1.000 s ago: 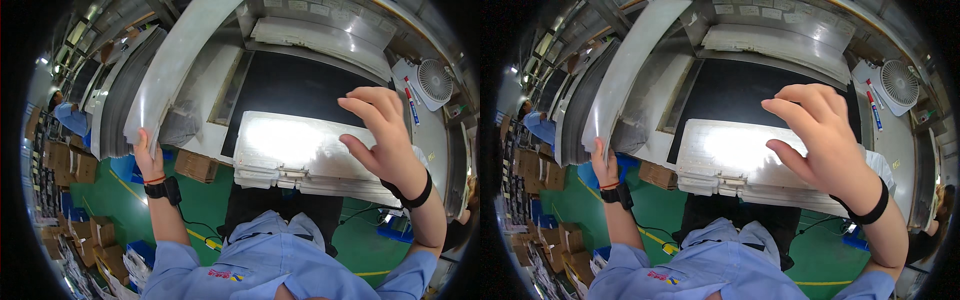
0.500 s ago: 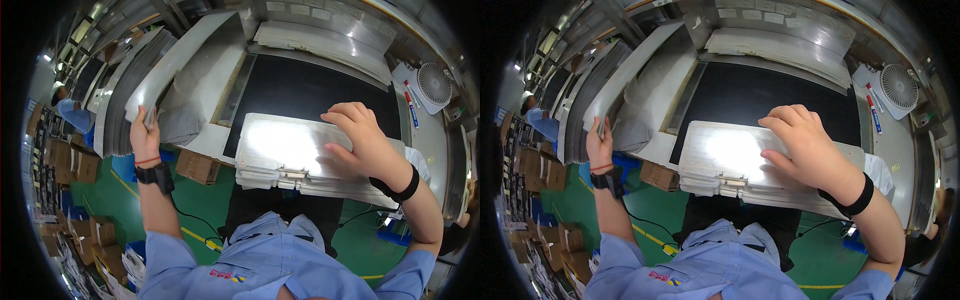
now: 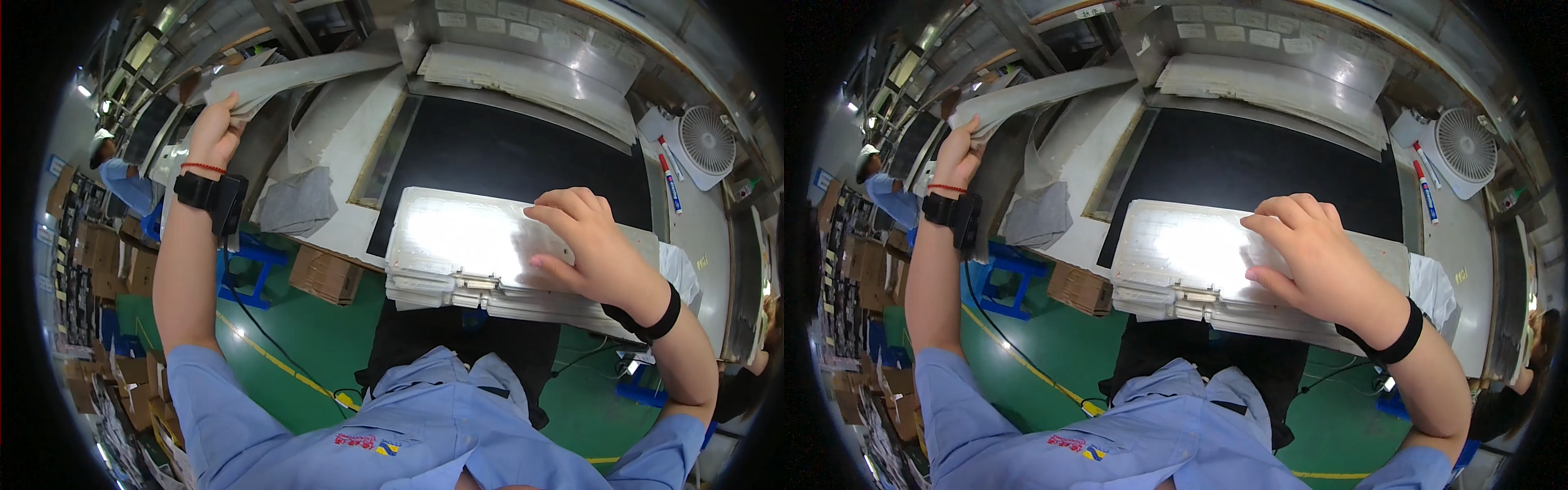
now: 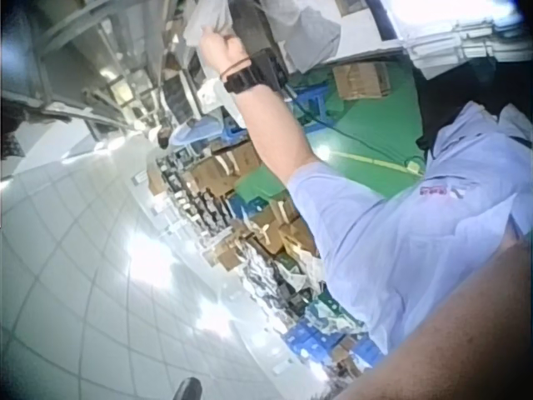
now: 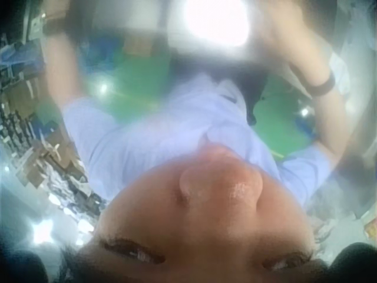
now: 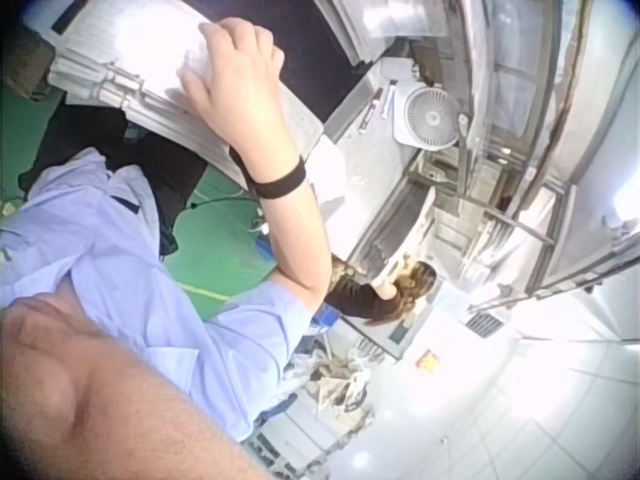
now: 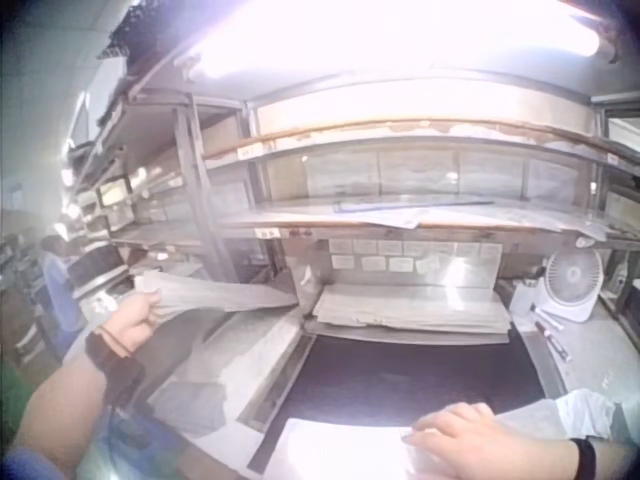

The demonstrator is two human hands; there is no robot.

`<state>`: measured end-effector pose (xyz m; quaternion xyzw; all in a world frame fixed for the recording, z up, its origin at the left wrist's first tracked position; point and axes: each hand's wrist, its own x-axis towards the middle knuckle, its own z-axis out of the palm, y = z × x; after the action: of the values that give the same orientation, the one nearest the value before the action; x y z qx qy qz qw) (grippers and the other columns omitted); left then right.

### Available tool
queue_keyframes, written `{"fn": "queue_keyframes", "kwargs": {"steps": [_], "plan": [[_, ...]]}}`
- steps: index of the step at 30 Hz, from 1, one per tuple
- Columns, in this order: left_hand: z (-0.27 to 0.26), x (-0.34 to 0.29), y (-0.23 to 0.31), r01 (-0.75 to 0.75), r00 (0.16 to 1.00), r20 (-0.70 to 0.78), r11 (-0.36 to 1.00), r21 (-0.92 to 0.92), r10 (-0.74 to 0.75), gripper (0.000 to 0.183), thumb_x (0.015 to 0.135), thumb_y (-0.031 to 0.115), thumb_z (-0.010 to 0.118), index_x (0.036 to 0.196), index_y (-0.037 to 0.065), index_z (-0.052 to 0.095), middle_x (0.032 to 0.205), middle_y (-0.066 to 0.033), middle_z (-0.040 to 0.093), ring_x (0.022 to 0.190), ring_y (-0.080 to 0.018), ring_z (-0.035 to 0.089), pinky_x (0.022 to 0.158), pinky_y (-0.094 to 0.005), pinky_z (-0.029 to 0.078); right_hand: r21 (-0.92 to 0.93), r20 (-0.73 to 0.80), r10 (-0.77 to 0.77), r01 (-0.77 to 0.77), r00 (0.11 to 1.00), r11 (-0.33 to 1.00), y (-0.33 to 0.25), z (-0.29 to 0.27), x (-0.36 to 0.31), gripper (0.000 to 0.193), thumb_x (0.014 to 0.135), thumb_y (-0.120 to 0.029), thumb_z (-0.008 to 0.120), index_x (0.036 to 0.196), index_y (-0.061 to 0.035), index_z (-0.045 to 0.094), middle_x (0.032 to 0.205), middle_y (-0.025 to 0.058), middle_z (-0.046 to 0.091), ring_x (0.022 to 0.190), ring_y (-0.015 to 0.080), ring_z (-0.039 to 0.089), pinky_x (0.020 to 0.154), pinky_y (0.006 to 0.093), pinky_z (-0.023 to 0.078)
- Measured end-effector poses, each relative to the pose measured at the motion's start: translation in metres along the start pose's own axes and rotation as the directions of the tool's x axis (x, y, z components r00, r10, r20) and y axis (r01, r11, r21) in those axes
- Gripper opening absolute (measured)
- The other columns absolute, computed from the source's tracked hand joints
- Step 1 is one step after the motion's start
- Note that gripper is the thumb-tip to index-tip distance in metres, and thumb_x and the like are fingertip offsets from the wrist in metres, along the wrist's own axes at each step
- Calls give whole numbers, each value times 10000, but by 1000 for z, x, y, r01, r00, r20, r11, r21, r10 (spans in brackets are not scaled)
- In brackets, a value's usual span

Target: Manually sort and align flexible circuit board components in a manufacturing facility.

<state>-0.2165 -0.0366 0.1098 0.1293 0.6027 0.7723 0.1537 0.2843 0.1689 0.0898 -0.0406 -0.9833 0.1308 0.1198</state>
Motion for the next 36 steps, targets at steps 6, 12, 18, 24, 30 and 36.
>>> {"fn": "queue_keyframes", "kwargs": {"steps": [6,12,18,24,30,36], "plan": [[-15,14,20,53,995,74,990,129,-63,282,972,113,598,1213,-25,545,1167,-114,635,1018,-237,650,890,-329,555,22,19,-19,18,1000,1000,-3,-1,-1,470,819,-246,734,1220,-46,592,1201,126,569,1108,304,516,933,419,387],[4,15,-13,97,993,50,973,209,-110,281,994,148,557,1226,-11,542,1155,-114,640,1020,-234,648,858,-358,554,14,49,-5,5,999,1000,0,0,-1,476,818,-253,733,1221,-45,590,1210,130,565,1119,307,515,937,422,385],[-8,1,-55,218,976,-30,969,118,-216,264,999,145,535,1230,16,538,1180,-120,615,1063,-237,623,846,-362,565,6,45,42,-42,998,999,6,5,-5,504,798,-264,742,1225,-40,594,1224,137,565,1140,315,509,948,422,382],[-12,29,-24,164,961,235,985,-55,-147,273,981,129,573,1190,-45,549,1151,-145,624,1064,-239,641,866,-288,582,9,92,84,-85,992,996,13,6,-2,535,790,-270,743,1243,-30,587,1252,142,557,1162,324,501,962,422,379],[-8,-3,-54,221,955,187,973,67,-230,239,986,184,575,1168,29,585,1124,-89,646,999,-206,643,800,-332,563,14,95,108,-109,990,994,13,9,4,559,789,-279,746,1255,-19,576,1265,161,549,1184,336,493,999,433,373],[-44,-45,-90,246,962,62,942,227,-266,356,987,251,542,1255,17,553,1246,-117,586,1145,-228,561,936,-375,480,-38,56,198,-196,979,980,22,21,0,559,827,-288,727,1272,6,560,1262,191,547,1192,360,494,1000,443,380]]}}
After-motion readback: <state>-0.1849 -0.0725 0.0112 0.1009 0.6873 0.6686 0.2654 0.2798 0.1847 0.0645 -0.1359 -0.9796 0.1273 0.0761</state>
